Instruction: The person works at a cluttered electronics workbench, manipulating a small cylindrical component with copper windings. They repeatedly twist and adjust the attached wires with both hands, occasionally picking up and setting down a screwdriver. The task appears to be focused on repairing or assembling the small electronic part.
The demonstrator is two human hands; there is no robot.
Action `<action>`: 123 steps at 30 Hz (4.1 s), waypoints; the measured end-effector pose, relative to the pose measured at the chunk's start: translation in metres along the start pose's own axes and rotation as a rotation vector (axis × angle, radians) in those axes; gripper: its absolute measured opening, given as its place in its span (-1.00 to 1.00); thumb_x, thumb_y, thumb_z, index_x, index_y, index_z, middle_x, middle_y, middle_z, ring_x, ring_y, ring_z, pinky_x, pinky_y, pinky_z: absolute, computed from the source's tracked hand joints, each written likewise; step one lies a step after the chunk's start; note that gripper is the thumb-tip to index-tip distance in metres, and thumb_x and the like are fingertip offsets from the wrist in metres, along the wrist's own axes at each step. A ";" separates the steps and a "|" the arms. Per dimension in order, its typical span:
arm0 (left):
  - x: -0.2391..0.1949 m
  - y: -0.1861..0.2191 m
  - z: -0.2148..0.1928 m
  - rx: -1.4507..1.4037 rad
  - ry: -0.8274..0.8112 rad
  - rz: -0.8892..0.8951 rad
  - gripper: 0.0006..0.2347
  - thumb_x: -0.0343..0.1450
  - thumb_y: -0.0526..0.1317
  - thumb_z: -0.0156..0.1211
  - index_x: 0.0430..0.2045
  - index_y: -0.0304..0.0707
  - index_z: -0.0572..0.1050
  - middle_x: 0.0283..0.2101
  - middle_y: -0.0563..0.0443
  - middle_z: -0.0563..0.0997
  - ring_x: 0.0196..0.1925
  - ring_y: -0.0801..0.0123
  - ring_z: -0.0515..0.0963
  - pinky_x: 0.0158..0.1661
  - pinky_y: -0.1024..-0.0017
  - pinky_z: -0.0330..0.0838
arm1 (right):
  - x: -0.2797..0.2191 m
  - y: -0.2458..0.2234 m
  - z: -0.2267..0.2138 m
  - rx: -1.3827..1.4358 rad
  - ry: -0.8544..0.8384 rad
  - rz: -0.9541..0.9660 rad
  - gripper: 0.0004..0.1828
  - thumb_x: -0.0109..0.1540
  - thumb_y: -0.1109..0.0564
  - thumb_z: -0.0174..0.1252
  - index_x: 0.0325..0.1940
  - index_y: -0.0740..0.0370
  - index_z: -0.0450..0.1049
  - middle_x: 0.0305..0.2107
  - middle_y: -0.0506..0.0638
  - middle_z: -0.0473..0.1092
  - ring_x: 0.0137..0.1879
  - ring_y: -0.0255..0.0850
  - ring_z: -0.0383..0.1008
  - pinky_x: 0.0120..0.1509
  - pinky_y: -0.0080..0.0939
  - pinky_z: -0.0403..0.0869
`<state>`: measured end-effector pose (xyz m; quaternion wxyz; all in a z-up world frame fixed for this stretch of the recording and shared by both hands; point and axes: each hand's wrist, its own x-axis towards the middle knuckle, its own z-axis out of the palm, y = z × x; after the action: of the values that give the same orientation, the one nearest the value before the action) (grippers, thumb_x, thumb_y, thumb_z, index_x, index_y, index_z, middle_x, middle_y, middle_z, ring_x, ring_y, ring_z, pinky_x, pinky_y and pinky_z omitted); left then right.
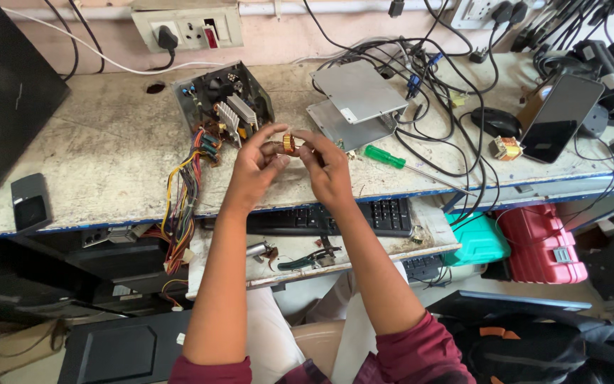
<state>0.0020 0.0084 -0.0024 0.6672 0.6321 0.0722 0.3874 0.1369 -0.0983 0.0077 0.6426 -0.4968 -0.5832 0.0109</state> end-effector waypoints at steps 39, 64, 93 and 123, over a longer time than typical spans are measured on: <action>-0.026 0.026 0.034 0.794 0.335 0.467 -0.80 0.50 -0.31 0.19 0.00 -0.34 0.56 -0.19 -0.15 0.69 -0.23 0.26 0.68 -0.20 0.41 0.54 | -0.008 0.001 -0.003 -0.070 0.071 0.039 -0.68 0.30 0.27 0.23 0.16 0.27 0.51 -0.15 0.04 0.51 -0.06 -0.22 0.47 0.13 -0.22 0.45; -0.095 -0.042 0.107 0.181 0.216 0.005 -0.57 0.55 -0.28 0.01 0.37 -0.40 0.31 -0.30 0.05 0.41 -0.37 0.47 0.31 -0.35 0.53 0.28 | -0.010 0.058 -0.029 0.930 -0.028 0.459 -0.58 0.42 0.03 0.09 0.19 0.45 0.44 -0.20 0.17 0.51 -0.13 -0.11 0.56 0.14 -0.06 0.55; -0.220 -0.019 0.158 0.629 -0.120 0.041 -0.80 0.43 -0.30 0.21 -0.14 -0.41 0.64 -0.19 -0.24 0.63 -0.09 0.03 0.61 -0.06 0.26 0.46 | -0.007 0.060 -0.034 1.038 0.038 0.475 -0.50 0.44 -0.11 0.07 0.26 0.35 0.40 -0.10 0.11 0.50 -0.06 -0.11 0.52 0.14 -0.07 0.46; 0.000 0.006 0.016 0.393 0.017 0.295 -0.73 0.26 -0.28 0.53 -0.22 -0.27 0.62 -0.07 0.06 0.65 0.03 0.36 0.58 0.11 0.41 0.42 | -0.007 0.048 -0.018 0.480 -0.218 0.571 -0.48 0.44 -0.15 -0.06 0.15 0.33 0.55 -0.28 -0.06 0.50 -0.15 -0.36 0.47 -0.02 -0.33 0.47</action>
<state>0.0087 -0.0047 0.0063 0.4669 0.7502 0.0587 0.4645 0.1759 -0.0891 -0.0255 0.6460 -0.4706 -0.4671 0.3783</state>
